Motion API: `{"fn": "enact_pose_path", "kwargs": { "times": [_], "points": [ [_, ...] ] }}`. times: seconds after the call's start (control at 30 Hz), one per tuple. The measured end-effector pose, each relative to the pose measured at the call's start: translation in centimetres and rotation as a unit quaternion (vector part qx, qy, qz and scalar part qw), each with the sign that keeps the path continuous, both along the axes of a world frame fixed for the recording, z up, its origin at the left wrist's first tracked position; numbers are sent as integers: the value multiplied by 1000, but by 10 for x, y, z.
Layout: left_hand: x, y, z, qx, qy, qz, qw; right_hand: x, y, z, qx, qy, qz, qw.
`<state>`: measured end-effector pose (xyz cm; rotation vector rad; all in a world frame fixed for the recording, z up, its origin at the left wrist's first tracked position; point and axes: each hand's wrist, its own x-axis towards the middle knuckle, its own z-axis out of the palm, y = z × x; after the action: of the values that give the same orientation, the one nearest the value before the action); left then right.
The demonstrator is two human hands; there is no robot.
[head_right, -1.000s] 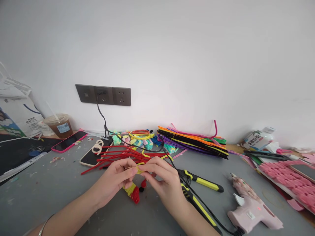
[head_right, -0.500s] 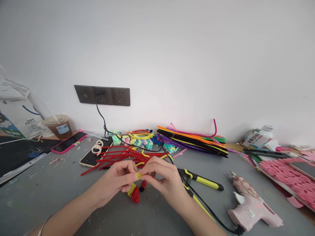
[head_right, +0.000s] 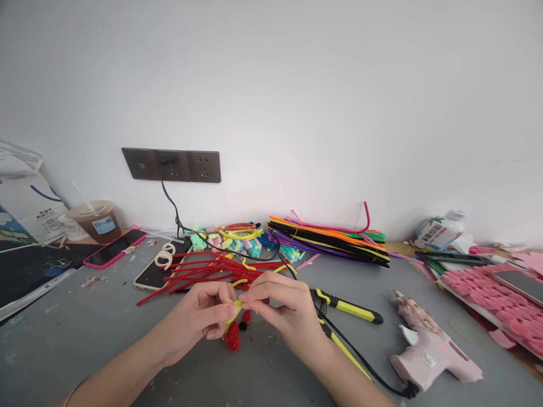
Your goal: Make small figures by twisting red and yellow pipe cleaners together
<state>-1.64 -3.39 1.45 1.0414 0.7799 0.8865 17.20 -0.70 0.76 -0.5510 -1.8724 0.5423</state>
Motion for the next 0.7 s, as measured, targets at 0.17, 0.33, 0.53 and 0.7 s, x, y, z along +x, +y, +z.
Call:
{"fn": "enact_pose_path", "kwargs": {
  "times": [0.17, 0.33, 0.53, 0.7],
  "points": [
    [3, -2, 0, -7, -10, 10, 1000, -1, -1, 3, 19, 10, -9, 1000],
    [2, -2, -4, -2, -10, 35, 999, -2, 0, 5, 36, -6, -7, 999],
    [1, -1, -3, 2, -2, 29, 1000, 0, -2, 7, 90, -65, -28, 993],
    [3, -2, -3, 20, 6, 41, 999, -1, -5, 8, 121, -79, -78, 986]
  ]
}}
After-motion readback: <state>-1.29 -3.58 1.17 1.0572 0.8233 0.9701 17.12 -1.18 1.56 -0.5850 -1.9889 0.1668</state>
